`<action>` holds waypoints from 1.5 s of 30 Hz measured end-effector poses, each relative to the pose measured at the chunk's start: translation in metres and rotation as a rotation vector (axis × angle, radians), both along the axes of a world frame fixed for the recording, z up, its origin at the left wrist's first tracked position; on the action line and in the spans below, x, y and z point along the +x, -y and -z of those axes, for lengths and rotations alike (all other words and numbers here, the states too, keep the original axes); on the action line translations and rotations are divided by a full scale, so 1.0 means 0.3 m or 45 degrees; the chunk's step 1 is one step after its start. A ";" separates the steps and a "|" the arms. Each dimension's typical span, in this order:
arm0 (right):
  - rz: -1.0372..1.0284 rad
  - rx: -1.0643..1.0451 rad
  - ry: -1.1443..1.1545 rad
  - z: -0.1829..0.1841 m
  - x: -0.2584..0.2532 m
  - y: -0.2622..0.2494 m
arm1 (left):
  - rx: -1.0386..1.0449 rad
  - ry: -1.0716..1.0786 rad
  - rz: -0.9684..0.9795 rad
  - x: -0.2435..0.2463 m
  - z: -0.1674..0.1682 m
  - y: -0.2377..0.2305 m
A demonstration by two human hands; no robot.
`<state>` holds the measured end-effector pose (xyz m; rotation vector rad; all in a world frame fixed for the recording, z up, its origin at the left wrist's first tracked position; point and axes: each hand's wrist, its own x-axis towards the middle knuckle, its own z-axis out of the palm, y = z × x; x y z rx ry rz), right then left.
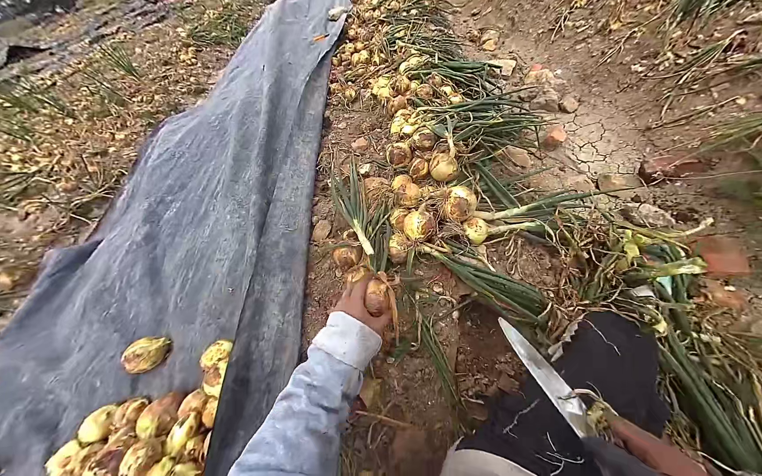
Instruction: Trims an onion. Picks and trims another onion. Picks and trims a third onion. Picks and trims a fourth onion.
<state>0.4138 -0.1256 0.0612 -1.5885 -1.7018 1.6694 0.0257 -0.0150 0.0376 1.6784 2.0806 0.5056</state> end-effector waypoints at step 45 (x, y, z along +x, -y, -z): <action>0.754 0.332 -0.447 0.066 -0.137 0.006 | -0.555 2.480 0.054 0.582 0.051 0.326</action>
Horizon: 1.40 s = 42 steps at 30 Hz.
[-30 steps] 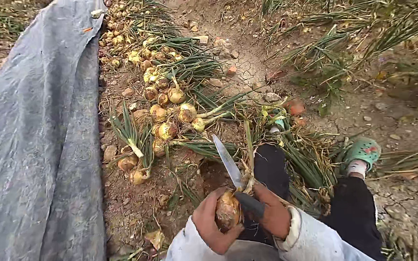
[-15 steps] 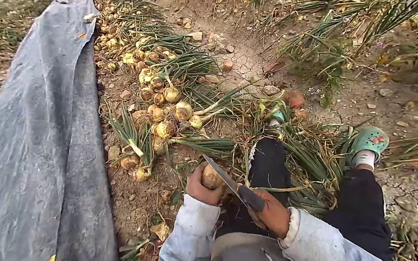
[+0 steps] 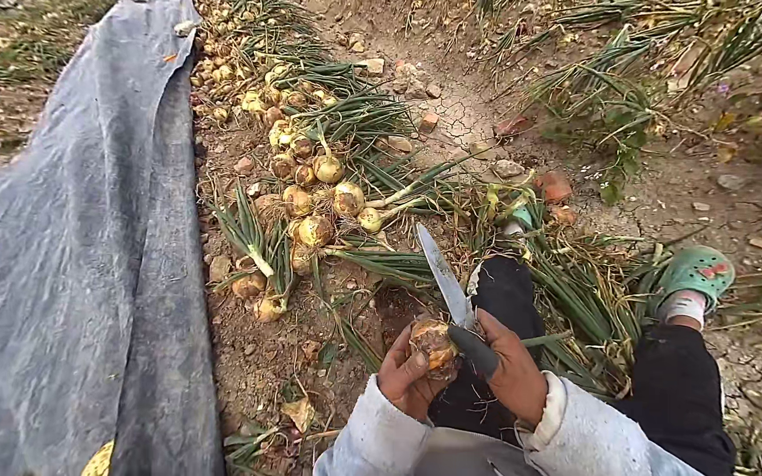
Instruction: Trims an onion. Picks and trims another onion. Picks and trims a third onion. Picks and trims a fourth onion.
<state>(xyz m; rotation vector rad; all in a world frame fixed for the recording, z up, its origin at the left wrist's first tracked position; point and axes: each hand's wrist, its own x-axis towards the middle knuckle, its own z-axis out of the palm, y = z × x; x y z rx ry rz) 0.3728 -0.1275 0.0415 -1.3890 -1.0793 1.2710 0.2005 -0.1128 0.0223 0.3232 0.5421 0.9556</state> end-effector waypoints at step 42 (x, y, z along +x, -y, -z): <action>-1.046 -0.442 0.507 0.036 -0.139 -0.149 | 0.603 -1.733 -0.399 -0.322 -0.114 0.014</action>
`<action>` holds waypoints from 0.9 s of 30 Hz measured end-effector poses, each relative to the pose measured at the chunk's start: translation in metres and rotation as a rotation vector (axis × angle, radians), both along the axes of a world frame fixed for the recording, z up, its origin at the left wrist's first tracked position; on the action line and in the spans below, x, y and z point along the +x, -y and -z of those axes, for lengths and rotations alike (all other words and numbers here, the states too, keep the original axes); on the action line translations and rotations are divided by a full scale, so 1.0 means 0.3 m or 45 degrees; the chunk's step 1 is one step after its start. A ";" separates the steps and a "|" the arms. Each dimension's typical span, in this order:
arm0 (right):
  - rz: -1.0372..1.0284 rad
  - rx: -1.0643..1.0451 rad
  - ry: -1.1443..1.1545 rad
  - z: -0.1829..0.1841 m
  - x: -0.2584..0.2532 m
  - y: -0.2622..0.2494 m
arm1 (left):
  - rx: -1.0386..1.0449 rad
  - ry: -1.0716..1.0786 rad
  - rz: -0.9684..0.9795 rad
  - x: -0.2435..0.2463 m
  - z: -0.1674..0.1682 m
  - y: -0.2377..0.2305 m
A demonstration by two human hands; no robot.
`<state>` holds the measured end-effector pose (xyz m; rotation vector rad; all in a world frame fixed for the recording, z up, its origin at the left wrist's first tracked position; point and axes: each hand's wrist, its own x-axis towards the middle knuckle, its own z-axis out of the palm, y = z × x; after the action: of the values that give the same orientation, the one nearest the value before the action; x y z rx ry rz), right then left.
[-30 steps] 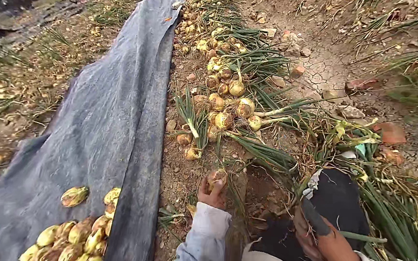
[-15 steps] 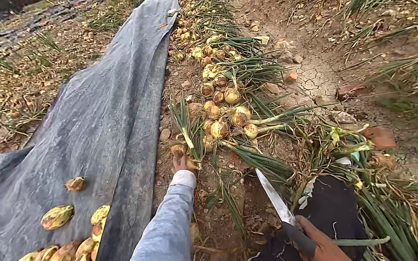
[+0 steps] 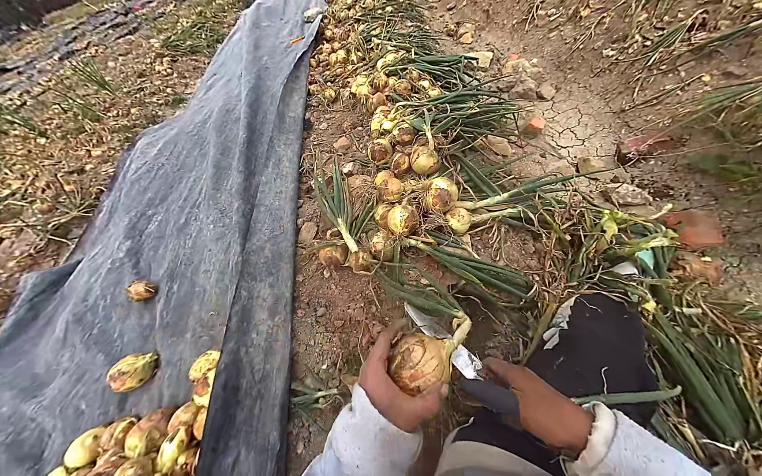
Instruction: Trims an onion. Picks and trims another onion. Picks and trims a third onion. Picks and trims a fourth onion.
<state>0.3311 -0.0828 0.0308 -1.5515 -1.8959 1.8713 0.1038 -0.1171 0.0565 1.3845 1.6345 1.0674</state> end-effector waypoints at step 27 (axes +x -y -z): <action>0.681 0.181 -0.117 -0.048 0.110 0.085 | -0.530 1.357 -0.056 0.237 0.049 -0.097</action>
<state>0.3642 -0.1082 0.0451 -1.6755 -1.3583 1.5096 0.1749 -0.0882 0.0416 0.3487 0.9774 1.1096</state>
